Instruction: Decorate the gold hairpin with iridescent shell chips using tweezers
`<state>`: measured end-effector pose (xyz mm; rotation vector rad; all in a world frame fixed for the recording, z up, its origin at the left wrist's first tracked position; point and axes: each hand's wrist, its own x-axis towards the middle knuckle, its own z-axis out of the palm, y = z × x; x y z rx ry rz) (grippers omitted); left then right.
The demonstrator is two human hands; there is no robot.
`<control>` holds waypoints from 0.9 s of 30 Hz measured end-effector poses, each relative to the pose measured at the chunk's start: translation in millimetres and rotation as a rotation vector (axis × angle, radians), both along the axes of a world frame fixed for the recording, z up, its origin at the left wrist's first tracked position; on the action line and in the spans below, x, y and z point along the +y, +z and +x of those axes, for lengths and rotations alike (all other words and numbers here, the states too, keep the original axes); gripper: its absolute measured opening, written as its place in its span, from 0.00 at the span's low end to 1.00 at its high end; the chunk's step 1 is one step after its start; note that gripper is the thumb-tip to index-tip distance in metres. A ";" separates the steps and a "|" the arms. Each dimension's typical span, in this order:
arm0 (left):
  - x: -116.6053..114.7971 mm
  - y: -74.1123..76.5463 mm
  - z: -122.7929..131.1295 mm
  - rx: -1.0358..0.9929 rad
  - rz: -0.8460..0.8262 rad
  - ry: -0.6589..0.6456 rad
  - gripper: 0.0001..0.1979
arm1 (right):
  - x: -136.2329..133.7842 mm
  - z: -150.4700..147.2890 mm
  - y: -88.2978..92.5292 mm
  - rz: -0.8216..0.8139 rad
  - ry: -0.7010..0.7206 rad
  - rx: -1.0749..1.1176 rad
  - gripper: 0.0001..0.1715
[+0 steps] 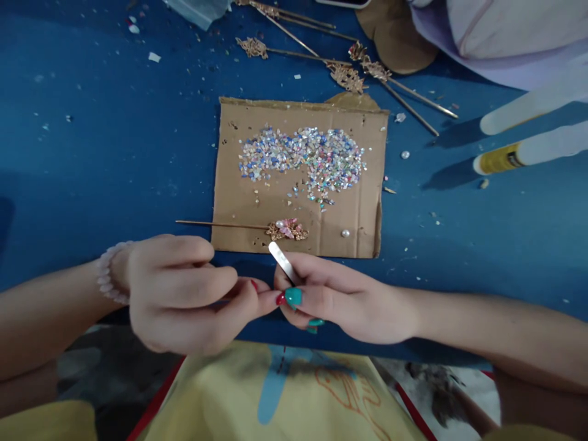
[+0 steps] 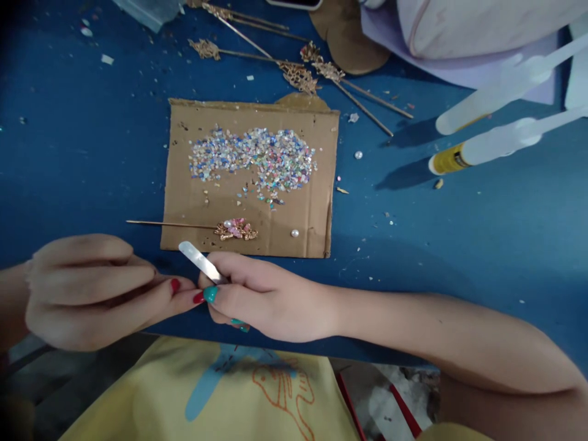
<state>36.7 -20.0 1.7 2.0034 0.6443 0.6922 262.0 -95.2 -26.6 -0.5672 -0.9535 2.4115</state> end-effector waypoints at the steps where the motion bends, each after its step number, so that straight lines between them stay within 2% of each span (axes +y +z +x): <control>1: 0.4 0.4 1.3 -0.003 0.064 -0.124 0.17 | 0.3 0.1 -0.2 0.017 0.002 -0.005 0.08; 3: 0.7 0.4 2.6 0.003 0.188 -0.297 0.20 | 0.9 0.1 -0.8 0.045 -0.007 0.003 0.08; 4: 0.7 -0.1 2.6 0.006 0.235 -0.306 0.20 | 1.2 0.2 -1.0 0.058 -0.016 0.011 0.08; 9: -1.7 -5.1 -2.4 -0.083 0.522 -0.192 0.21 | 4.0 1.9 0.3 0.178 -0.045 -0.048 0.10; 11: -3.4 -6.9 -4.6 -0.100 0.565 -0.164 0.20 | 5.2 3.0 1.4 0.244 -0.046 -0.095 0.11; 13: -5.2 -8.3 -6.3 -0.061 0.489 -0.150 0.18 | 6.0 3.8 2.0 0.293 -0.041 -0.127 0.13; 17: -6.9 -10.0 -8.4 0.075 0.185 -0.114 0.15 | 6.4 4.0 1.3 0.327 -0.053 -0.144 0.13; 19: -6.7 -10.4 -8.9 0.069 0.114 -0.093 0.15 | 6.8 4.0 1.0 0.324 -0.048 -0.162 0.14; 23: -6.1 -10.3 -9.7 0.045 0.088 -0.109 0.14 | 7.4 5.3 0.9 0.367 -0.032 -0.235 0.19; 27: -6.8 -11.4 -9.6 -0.002 0.162 -0.096 0.13 | 6.2 6.2 0.4 0.405 -0.068 -0.217 0.17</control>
